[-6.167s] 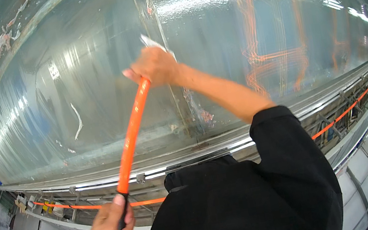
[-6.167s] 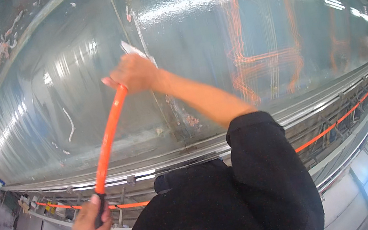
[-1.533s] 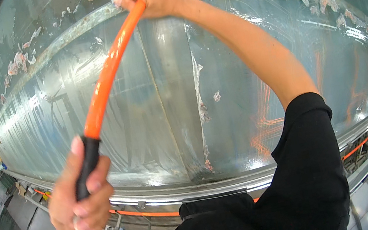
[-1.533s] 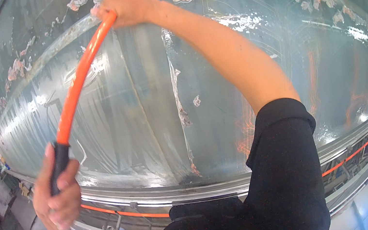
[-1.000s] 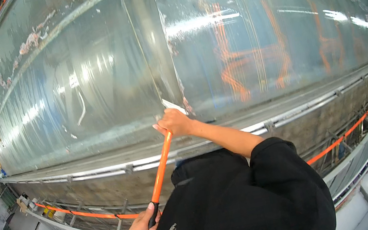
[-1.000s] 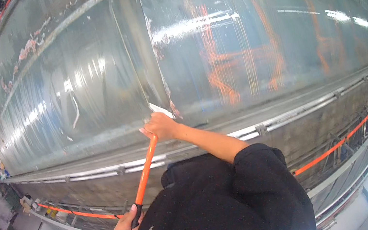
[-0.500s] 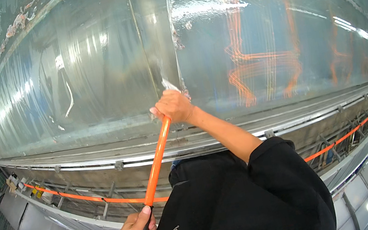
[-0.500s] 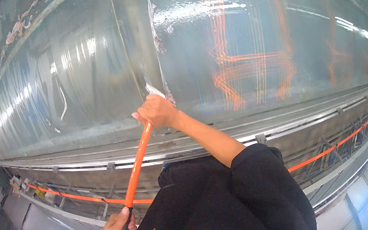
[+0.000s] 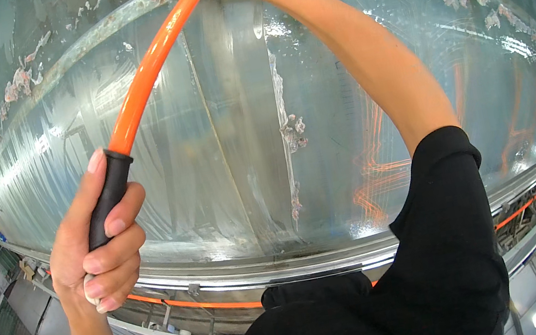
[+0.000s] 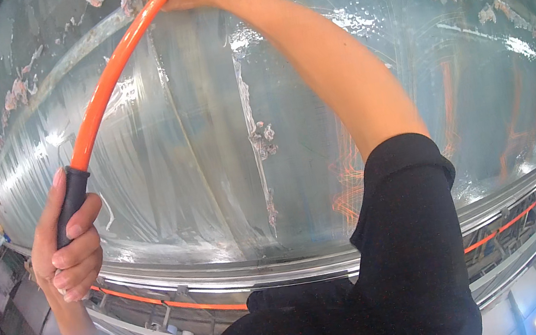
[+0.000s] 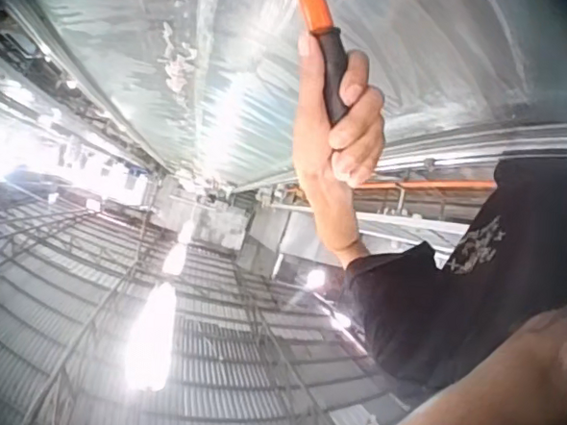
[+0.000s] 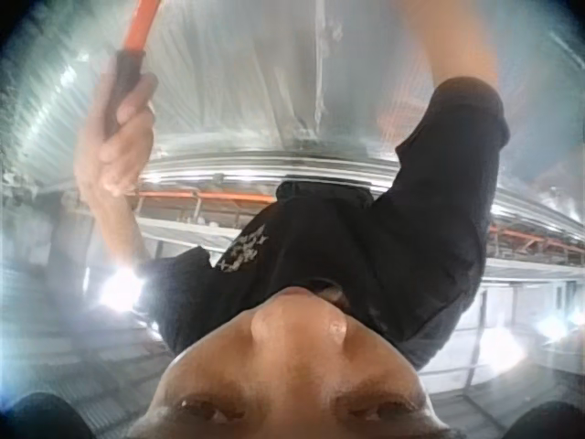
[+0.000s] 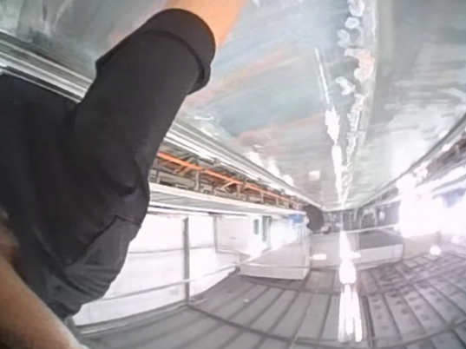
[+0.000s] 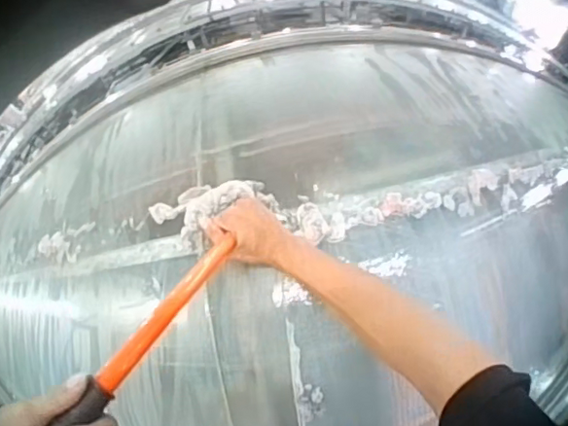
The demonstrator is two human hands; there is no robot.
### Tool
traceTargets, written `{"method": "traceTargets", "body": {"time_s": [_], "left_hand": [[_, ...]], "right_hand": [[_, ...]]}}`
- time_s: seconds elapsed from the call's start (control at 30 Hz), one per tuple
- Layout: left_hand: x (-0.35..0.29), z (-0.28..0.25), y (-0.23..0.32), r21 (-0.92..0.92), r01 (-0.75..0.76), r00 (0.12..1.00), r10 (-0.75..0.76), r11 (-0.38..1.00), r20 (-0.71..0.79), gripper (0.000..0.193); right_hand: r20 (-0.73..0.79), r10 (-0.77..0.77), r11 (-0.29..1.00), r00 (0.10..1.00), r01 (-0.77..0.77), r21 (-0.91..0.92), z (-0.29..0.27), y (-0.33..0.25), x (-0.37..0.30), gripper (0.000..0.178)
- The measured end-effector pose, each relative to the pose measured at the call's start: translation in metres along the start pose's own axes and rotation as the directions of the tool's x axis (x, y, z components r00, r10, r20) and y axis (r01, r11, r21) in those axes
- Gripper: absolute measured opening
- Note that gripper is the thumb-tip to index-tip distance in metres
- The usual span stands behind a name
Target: The person uses a long-handled squeegee to clean a large, curved glass surface. They repeatedly wipe the surface in vertical strokes, removing residue and water streaks from the glass.
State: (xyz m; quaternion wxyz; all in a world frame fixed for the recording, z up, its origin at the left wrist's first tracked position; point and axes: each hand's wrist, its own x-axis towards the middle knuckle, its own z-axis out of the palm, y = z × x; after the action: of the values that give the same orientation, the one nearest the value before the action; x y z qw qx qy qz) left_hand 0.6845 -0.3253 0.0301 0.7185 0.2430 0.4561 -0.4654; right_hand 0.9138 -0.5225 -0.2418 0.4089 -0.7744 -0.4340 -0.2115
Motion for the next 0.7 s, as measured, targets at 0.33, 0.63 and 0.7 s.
{"method": "traceTargets", "body": {"time_s": [0.33,0.63,0.7], "left_hand": [[-0.09,-0.082,-0.262,0.051,0.175,0.972,-0.164,0.983,-0.169,0.054],[-0.136,-0.179,-0.498,0.387,0.336,0.867,-0.121,0.859,-0.484,0.066],[-0.133,-0.161,-0.496,0.422,0.287,0.895,-0.084,0.86,-0.439,0.07]], "right_hand": [[0.216,0.225,0.919,0.95,-0.281,0.276,-0.001,-0.292,-0.168,0.045],[0.253,0.432,0.851,0.866,-0.484,0.203,-0.056,-0.537,-0.327,0.047],[0.249,0.398,0.871,0.883,-0.449,0.2,-0.061,-0.533,-0.331,0.047]]}}
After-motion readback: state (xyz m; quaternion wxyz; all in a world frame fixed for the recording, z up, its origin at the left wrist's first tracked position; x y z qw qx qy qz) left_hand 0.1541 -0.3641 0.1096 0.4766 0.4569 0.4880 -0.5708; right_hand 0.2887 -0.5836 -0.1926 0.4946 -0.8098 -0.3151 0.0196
